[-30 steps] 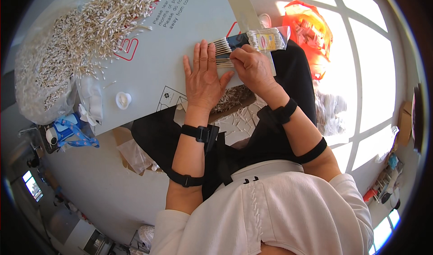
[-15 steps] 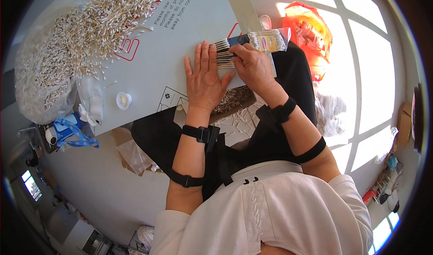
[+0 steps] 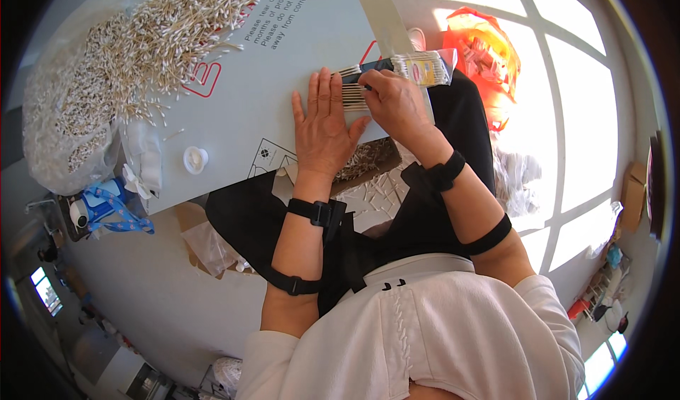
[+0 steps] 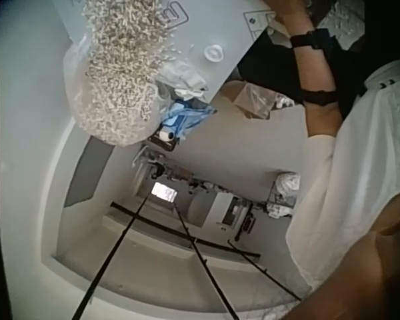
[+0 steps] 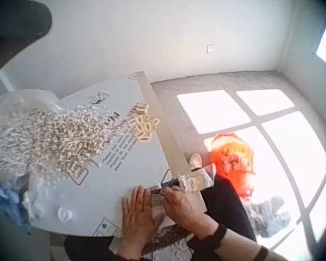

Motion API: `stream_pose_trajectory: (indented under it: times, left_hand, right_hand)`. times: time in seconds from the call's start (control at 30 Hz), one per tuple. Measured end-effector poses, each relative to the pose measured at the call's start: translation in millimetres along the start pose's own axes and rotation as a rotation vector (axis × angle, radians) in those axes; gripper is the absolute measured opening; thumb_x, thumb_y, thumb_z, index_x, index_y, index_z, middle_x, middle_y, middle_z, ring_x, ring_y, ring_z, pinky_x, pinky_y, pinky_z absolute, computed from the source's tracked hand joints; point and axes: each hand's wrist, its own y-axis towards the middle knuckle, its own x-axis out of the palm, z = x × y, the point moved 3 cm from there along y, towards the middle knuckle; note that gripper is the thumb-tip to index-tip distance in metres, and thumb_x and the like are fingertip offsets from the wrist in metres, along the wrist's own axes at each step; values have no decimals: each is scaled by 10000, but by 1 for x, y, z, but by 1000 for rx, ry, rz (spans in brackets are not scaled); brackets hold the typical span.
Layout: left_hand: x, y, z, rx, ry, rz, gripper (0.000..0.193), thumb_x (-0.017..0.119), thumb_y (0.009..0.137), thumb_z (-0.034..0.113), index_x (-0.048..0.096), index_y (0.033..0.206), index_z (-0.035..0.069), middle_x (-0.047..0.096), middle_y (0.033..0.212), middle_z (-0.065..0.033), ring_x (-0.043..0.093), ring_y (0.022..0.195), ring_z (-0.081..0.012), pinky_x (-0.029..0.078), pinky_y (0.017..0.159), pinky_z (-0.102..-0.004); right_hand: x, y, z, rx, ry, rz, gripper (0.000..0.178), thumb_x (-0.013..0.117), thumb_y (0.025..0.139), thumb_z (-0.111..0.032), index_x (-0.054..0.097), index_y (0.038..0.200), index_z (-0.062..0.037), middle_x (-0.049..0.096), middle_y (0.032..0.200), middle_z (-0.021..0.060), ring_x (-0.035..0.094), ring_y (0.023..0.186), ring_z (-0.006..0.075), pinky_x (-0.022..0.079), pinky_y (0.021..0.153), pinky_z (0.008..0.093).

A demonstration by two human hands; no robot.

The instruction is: The recorder is packaging cotton swabs into small boxes and organizing them on the workspace.

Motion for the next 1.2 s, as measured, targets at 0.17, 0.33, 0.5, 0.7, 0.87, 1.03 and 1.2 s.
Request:
stream_pose_trajectory:
  times: [0.17, 0.33, 0.5, 0.7, 0.87, 1.03, 1.2]
  left_hand:
    - [-1, -1, -1, -8, -15, -6, 828, 597, 860, 509, 296, 1467, 34, 271, 1547, -121, 221, 1446, -266, 142, 1158, -540]
    - [-2, -1, 0, 0, -37, -7, 825, 598, 865, 502, 296, 1466, 26, 273, 1545, -130, 219, 1447, -270, 138, 1159, -541]
    - [-4, -1, 0, 9, -51, -22, 818, 595, 872, 488, 293, 1469, 18, 272, 1545, -142, 214, 1449, -276, 134, 1159, -541]
    - [-1, 2, 3, -20, -36, -39, 802, 584, 889, 460, 280, 1474, 3, 252, 1553, -156, 196, 1456, -282, 117, 1163, -539]
    - [-1, 1, 1, -23, -66, -36, 787, 595, 899, 392, 242, 1487, 8, 228, 1559, -172, 173, 1460, -310, 106, 1165, -533]
    - [1, 6, 10, -35, -30, -56, 795, 574, 904, 429, 238, 1491, 10, 222, 1563, -165, 172, 1461, -301, 110, 1170, -519]
    - [11, 18, 30, -8, -54, -56, 791, 558, 913, 433, 222, 1497, 19, 209, 1565, -172, 166, 1461, -317, 111, 1169, -516]
  right_hand:
    - [-11, -3, -5, -68, -14, -56, 428, 719, 732, -123, 609, 1143, -79, 590, 987, 111, 601, 916, 319, 497, 754, 416]
    - [-16, 4, -8, -242, -213, -58, 638, 801, 636, -137, 568, 1226, -75, 509, 1169, 85, 484, 1129, 295, 450, 903, 432]
    - [-11, 10, 1, -337, -268, -68, 592, 811, 647, -200, 597, 1189, -97, 518, 1182, 56, 485, 1116, 261, 431, 909, 408]
    - [-10, 10, 8, -406, -299, -111, 514, 747, 744, -228, 587, 1226, -154, 505, 1262, 45, 470, 1168, 241, 371, 960, 409]
    - [-39, 2, 38, -235, -482, 155, 579, 593, 893, -372, 417, 1429, -238, 330, 1506, 88, 261, 1412, 276, 195, 1124, 507]
    - [-30, -5, 80, -103, -363, 20, 559, 460, 965, -455, 336, 1476, -266, 250, 1546, 129, 178, 1448, 322, 106, 1159, 528]
    - [-28, -5, 80, -110, -274, 8, 546, 456, 970, -444, 347, 1472, -257, 268, 1537, 133, 200, 1439, 327, 116, 1164, 500]
